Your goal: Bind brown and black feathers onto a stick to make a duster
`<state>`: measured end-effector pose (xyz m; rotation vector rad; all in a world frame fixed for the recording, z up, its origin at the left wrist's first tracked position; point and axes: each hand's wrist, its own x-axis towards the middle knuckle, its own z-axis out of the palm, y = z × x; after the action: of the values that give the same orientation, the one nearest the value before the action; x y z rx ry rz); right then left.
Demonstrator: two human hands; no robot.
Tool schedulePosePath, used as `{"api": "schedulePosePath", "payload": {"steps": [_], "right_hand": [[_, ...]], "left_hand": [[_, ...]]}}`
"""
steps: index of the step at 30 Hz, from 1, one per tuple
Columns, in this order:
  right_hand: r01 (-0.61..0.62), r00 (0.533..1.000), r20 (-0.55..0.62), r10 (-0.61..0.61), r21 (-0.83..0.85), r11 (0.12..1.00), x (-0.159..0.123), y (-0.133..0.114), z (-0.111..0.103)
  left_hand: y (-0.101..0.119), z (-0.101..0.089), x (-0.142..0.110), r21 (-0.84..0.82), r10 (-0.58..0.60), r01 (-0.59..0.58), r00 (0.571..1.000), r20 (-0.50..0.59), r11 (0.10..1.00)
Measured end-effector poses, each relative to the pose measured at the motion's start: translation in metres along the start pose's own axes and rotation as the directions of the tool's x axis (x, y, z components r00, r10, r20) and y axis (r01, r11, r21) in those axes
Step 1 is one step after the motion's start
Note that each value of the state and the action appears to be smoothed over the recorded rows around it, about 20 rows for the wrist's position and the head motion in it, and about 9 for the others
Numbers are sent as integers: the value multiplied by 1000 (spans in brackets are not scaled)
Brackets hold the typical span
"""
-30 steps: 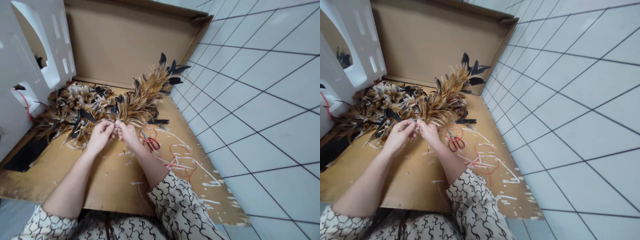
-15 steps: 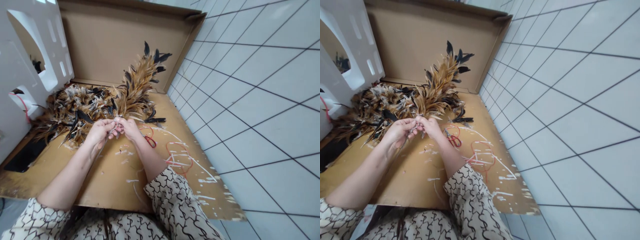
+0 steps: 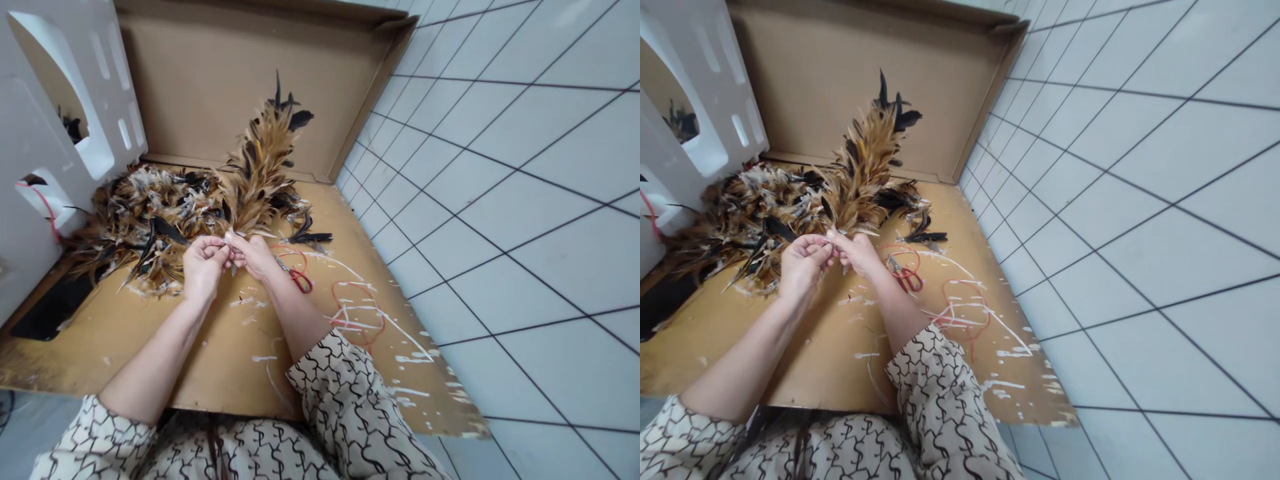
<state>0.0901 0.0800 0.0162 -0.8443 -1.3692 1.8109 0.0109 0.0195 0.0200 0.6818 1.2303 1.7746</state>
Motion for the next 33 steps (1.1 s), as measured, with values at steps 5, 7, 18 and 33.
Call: {"api": "schedulePosePath", "payload": {"steps": [5, 7, 18, 33], "right_hand": [[11, 1000, -21, -14, -103, 995, 2, 5, -4], [49, 998, -30, -53, -133, 990, 3, 5, -5], [30, 999, -26, -34, -133, 991, 6, 16, 2], [134, 987, -120, -106, 251, 959, 5, 17, 16]], "left_hand": [[-4, -2, 6, -19, -104, 106, 991, 87, 994], [-3, -4, 9, -49, -188, 198, 970, 153, 979], [-2, -10, 16, -122, -229, 239, 969, 94, 963], [9, -24, 24, -95, -344, 352, 935, 89, 931]]}}
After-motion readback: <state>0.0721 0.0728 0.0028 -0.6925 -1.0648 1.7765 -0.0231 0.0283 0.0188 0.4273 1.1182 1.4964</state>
